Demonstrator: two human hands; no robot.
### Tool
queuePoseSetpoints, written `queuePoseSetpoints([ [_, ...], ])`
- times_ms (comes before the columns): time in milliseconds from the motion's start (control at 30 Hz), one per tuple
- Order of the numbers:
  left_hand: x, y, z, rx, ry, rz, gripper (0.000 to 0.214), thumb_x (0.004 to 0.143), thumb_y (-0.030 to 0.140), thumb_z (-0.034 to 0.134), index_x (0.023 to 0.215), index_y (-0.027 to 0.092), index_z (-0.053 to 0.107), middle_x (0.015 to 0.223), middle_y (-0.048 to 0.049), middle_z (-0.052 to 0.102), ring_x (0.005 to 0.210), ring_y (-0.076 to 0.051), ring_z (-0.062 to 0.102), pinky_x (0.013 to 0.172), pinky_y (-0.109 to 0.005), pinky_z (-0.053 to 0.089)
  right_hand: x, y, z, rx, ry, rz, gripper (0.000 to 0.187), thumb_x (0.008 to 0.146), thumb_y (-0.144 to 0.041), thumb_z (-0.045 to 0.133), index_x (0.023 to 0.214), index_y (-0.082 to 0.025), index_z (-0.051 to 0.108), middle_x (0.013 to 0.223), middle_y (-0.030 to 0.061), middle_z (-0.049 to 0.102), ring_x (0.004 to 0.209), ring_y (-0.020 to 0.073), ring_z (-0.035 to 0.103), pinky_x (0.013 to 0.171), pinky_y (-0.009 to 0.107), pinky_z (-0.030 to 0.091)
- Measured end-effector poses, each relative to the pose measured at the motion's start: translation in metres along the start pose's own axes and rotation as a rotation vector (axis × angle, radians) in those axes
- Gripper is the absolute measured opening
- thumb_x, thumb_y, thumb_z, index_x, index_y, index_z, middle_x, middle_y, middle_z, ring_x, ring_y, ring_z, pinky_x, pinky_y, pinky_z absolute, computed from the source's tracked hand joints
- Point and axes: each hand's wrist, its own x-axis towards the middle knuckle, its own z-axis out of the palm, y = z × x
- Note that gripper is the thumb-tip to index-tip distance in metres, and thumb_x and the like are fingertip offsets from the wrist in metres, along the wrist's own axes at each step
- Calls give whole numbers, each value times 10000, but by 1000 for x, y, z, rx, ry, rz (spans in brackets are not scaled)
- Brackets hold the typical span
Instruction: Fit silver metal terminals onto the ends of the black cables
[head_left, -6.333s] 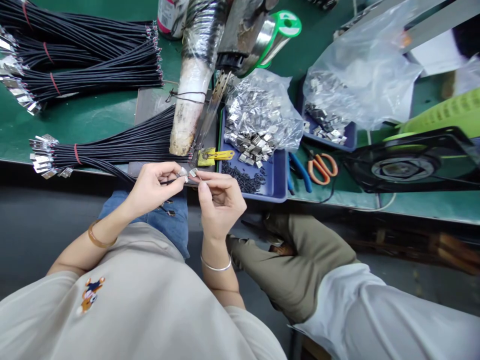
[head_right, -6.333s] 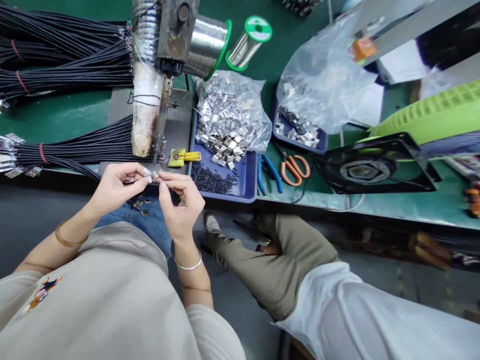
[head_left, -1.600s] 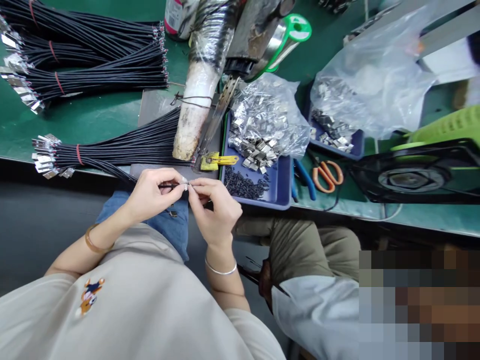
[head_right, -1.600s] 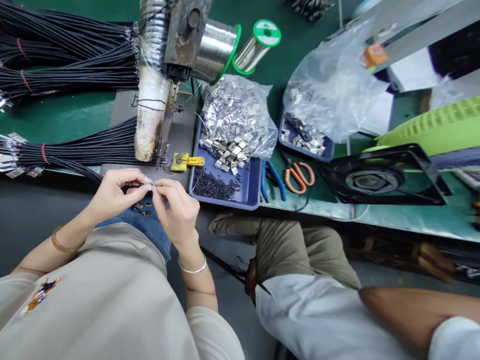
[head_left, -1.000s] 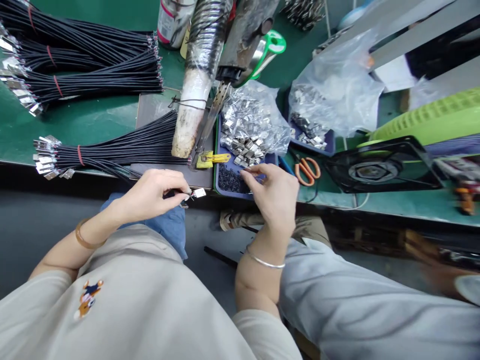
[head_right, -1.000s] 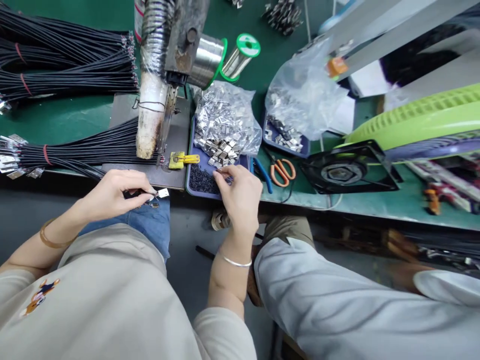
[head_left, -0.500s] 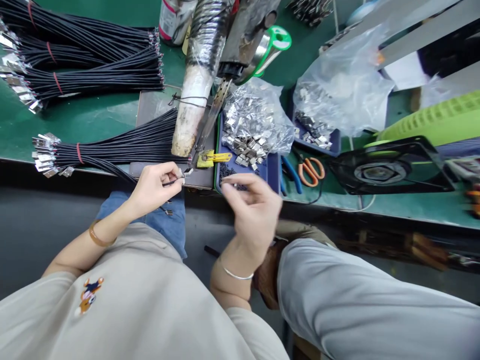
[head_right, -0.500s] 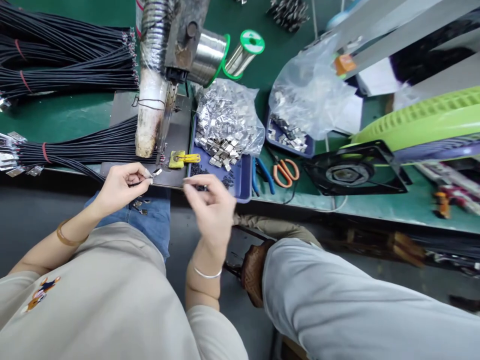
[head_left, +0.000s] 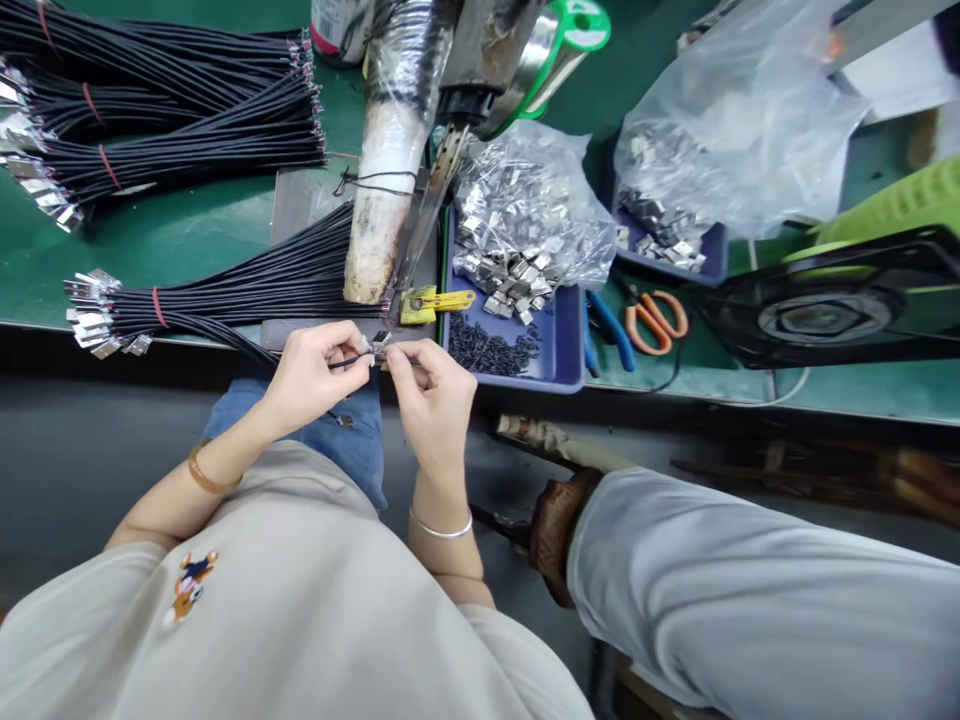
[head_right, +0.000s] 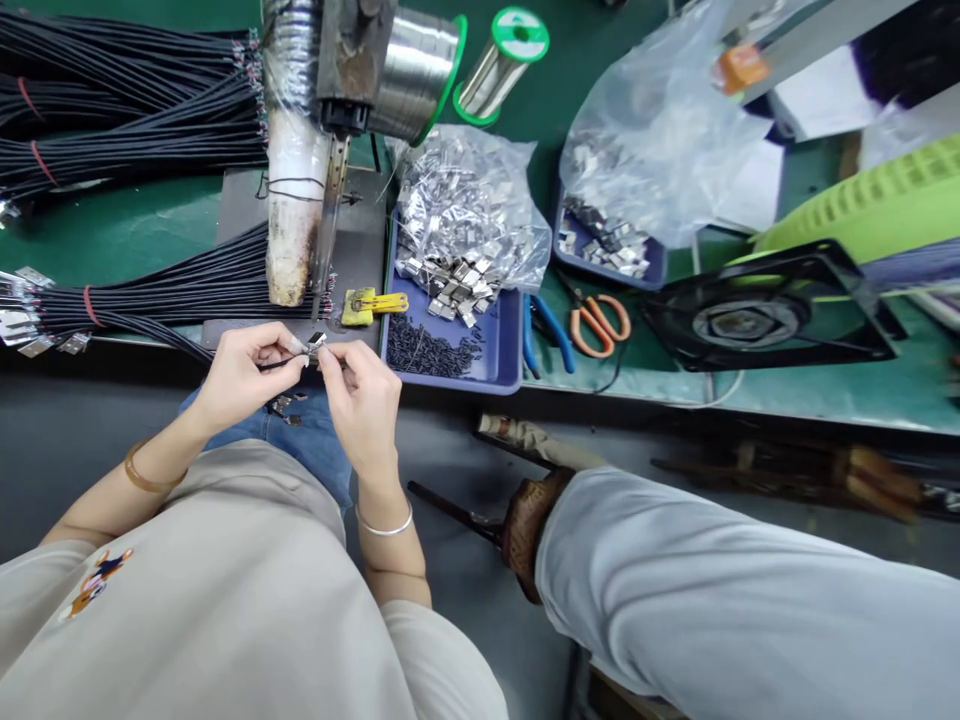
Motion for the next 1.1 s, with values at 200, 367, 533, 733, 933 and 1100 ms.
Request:
queuePoseSetpoints([
  [200, -1, -2, -2, 48, -14, 53, 86, 753, 193, 591, 679, 151, 579, 627, 26, 548, 578, -77, 440, 539, -190, 361, -1, -2, 4, -63, 31, -77, 272, 929, -278, 616, 672, -189, 614, 628, -38, 572, 552, 85, 451, 582, 237, 389],
  [367, -1, 2, -12, 2, -107, 113, 97, 797, 211, 643, 733, 146, 674, 646, 9, 601, 551, -78, 449, 518, -196, 356, 1, 0, -3, 25, 68, 45, 195, 884, -348, 665, 785, -184, 701, 680, -23, 658, 496, 75, 408, 505, 238, 347],
  [533, 0, 6, -20, -59, -149, 86, 154, 832, 256, 662, 767, 139, 738, 684, -33, 678, 582, -100, 531, 544, -209, 409, -1, -2, -10, 140, 29, 44, 152, 859, -346, 680, 857, -208, 744, 810, 8, 735, 446, 64, 382, 425, 236, 298],
  [733, -3, 7, -16, -188, -102, -21, 185, 825, 299, 701, 808, 130, 774, 677, -36, 675, 543, -91, 517, 493, -210, 393, -8, -9, -14, -72, 237, -170, 189, 924, -359, 623, 959, -228, 754, 636, -13, 652, 448, 101, 469, 451, 266, 372],
  [933, 0, 10, -7, -175, 7, 21, 125, 787, 228, 682, 722, 144, 748, 694, -38, 679, 602, -105, 536, 520, -215, 387, -11, -17, -22, 153, 412, -171, 145, 959, -302, 587, 1093, -249, 598, 652, -71, 663, 385, 75, 493, 424, 221, 406],
  [1100, 3, 10, -1, -135, 45, -16, 150, 790, 264, 656, 719, 147, 718, 713, -26, 675, 601, -98, 556, 517, -197, 408, -11, -14, -18, -149, 252, -227, 39, 948, -261, 630, 927, -238, 653, 853, 3, 774, 697, 149, 755, 640, 275, 606],
])
